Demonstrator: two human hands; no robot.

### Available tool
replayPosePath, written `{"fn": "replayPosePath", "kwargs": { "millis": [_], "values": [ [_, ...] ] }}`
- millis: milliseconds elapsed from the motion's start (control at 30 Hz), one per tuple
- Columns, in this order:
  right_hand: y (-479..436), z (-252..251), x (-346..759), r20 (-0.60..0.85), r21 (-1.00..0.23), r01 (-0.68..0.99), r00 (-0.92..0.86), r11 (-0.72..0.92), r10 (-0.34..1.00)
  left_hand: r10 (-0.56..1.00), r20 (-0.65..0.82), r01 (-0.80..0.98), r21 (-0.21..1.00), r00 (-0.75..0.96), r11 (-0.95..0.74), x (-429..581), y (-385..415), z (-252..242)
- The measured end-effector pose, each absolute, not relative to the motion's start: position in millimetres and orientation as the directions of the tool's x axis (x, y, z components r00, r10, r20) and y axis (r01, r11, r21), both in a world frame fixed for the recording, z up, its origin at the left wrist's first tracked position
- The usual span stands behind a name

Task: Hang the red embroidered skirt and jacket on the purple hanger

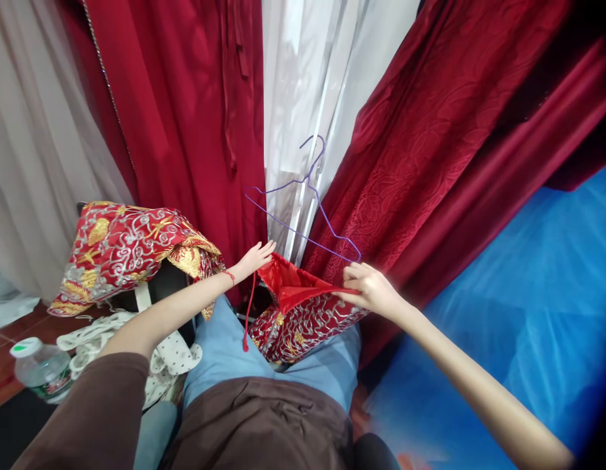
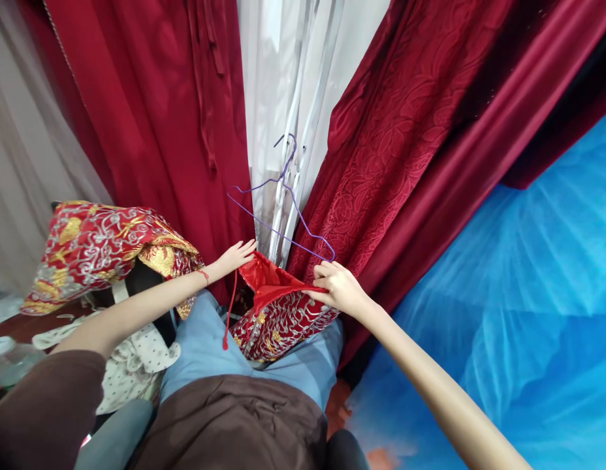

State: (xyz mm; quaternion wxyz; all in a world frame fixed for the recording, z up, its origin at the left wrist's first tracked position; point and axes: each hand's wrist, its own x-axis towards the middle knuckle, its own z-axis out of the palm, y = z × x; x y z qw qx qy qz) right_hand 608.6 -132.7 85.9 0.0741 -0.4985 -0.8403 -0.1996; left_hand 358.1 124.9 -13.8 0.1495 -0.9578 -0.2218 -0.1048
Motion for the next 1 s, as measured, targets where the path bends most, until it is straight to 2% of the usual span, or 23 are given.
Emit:
{"fn": "replayPosePath", "kwargs": {
  "millis": [100,200,267,367,433,467,567,667,733,767,833,900,933,1000],
  "values": [
    [-138.0,96.1,618.9,0.366,0.24,0.834,-0.552,0.497,0.75,0.269,0.276,0.343,-0.268,0.923,-0.901,368.9,129.8,-7.3],
    [-143.2,105.0,638.6,0.46,0.17,0.862,-0.498,0.478,0.735,0.224,0.34,0.305,-0.205,0.913,-0.93,369.6,136.3,9.9],
    [-146.8,110.1,651.6,0.527,0.096,0.901,-0.407,0.424,0.746,0.203,0.421,0.264,-0.091,0.884,-0.96,363.5,135.9,29.4],
    [-155.7,120.7,661.7,0.603,0.007,0.953,-0.246,0.303,0.759,0.158,0.532,0.077,0.172,0.832,-0.982,347.3,115.2,72.1],
    [-166.1,133.2,660.0,0.638,-0.046,0.965,-0.169,0.256,0.751,0.158,0.541,-0.041,0.337,0.826,-0.941,334.0,85.4,105.1],
    [-172.7,141.2,656.9,0.652,-0.079,0.964,-0.143,0.254,0.745,0.131,0.522,-0.089,0.374,0.843,-0.923,327.2,67.3,120.4],
    [-192.3,166.1,641.3,0.611,-0.187,0.925,-0.155,0.332,0.776,0.019,0.565,-0.244,0.386,0.825,-0.889,310.7,16.0,151.0],
    [-198.8,176.6,621.8,0.417,-0.235,0.896,-0.258,0.377,0.872,-0.014,0.534,-0.281,0.422,0.845,-0.862,304.6,-8.6,150.4],
    [-192.5,170.0,611.0,0.284,-0.159,0.955,-0.197,0.249,0.938,-0.05,0.465,-0.235,0.349,0.884,-0.907,305.1,-8.4,136.8],
    [-187.4,163.7,607.2,0.235,-0.089,0.986,-0.115,0.139,0.965,-0.077,0.439,-0.204,0.25,0.895,-0.946,305.7,-5.2,128.5],
    [-176.8,149.2,603.2,0.16,0.043,0.996,0.065,-0.073,0.985,-0.132,0.417,-0.127,-0.039,0.899,-0.991,306.4,3.6,113.3],
    [-169.9,137.3,601.9,0.12,0.116,0.969,0.204,-0.218,0.972,-0.182,0.421,-0.044,-0.317,0.889,-0.947,305.9,12.2,102.2],
    [-168.5,133.4,601.2,0.117,0.135,0.956,0.246,-0.261,0.962,-0.188,0.431,0.005,-0.409,0.882,-0.913,305.4,15.6,98.2],
    [-168.8,129.5,598.1,0.132,0.166,0.941,0.275,-0.295,0.952,-0.153,0.464,0.11,-0.491,0.873,-0.864,304.5,19.4,92.2]
  ]
}}
